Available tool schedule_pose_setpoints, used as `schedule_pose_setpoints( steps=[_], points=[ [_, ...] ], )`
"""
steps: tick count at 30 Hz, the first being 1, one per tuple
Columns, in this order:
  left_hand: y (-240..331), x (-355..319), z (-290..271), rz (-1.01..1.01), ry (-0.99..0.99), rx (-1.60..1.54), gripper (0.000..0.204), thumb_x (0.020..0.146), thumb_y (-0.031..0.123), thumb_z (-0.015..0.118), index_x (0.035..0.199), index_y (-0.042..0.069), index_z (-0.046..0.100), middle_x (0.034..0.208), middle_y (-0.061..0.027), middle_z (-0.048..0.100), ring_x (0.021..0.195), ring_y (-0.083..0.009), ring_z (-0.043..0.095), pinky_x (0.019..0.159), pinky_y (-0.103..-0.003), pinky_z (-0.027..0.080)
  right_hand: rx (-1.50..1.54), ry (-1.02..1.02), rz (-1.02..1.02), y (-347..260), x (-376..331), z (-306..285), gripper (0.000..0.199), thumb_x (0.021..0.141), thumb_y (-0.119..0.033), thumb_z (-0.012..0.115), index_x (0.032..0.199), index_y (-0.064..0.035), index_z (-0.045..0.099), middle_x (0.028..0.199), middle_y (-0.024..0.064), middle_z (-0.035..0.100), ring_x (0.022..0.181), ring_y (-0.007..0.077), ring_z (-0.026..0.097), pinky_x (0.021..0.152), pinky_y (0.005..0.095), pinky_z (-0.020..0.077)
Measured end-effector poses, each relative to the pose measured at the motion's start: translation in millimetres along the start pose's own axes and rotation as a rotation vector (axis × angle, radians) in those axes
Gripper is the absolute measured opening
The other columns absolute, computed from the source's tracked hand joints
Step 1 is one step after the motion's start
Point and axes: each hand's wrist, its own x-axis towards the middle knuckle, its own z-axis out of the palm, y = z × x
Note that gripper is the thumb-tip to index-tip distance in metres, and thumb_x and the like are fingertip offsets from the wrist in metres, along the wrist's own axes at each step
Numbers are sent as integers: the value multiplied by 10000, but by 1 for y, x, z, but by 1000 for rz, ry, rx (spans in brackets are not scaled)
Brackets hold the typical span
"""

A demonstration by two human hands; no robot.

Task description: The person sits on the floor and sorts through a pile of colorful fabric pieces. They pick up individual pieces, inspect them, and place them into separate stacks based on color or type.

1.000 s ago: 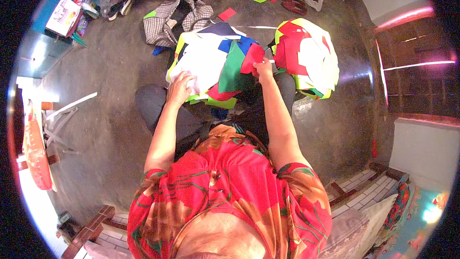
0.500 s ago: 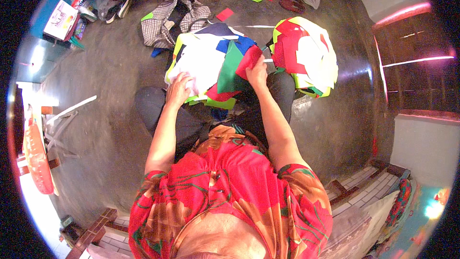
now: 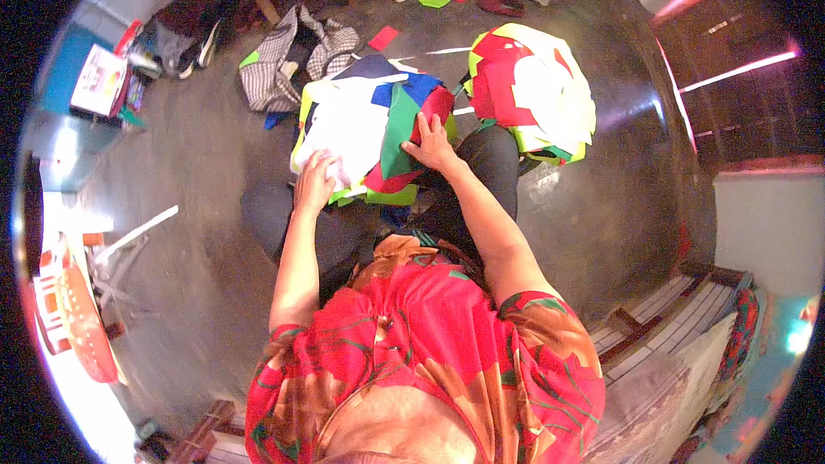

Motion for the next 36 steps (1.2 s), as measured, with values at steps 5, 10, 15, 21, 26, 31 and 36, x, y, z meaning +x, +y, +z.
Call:
schedule_pose_setpoints(
  steps=[5,10,15,21,26,31,36],
  points=[
    [-6,0,5,19,22,29,434,744,20,627,1170,101,600,1369,-127,453,1232,-312,472,991,-392,427,-129,257,1,-22,-11,3,875,769,-421,688,1447,-85,248,1480,293,173,1349,459,222,1092,515,271],
    [-8,1,5,60,36,30,434,732,21,632,1157,101,598,1351,-132,467,1208,-328,486,965,-409,439,-236,41,-89,-36,-21,-1,889,757,-509,667,1472,-205,235,1524,228,130,1407,387,149,1048,600,254],
    [-7,3,7,104,67,62,437,725,38,645,1148,127,588,1332,-127,473,1169,-342,507,918,-423,462,-145,234,-118,-43,-28,-18,784,775,-365,700,1415,-109,326,1461,213,282,1351,394,281,1029,545,324],
    [-5,0,4,128,41,34,443,716,40,663,1143,126,581,1322,-124,473,1182,-334,496,928,-415,454,-56,829,-323,-40,-47,-129,490,678,-82,706,1145,-49,561,1166,168,568,1086,351,544,912,448,438],
    [-10,-2,7,153,87,73,441,711,36,668,1138,96,575,1298,-122,486,1174,-326,503,921,-418,455,-77,1025,-112,50,-57,-190,441,694,4,702,1111,-52,572,1050,176,623,975,361,599,849,423,480],
    [-3,1,2,63,-16,37,475,731,29,664,1195,85,576,1360,-153,450,1242,-327,456,1004,-390,410,-362,910,253,126,-61,-208,501,752,-230,726,1193,-57,561,1186,149,584,1086,324,565,884,432,462],
    [-8,-1,4,70,4,58,470,731,37,662,1189,96,578,1358,-153,454,1242,-325,457,999,-395,415,-341,814,388,142,-59,-203,374,790,-299,684,1107,-111,617,1184,98,596,1054,312,579,860,460,467]
  ],
)
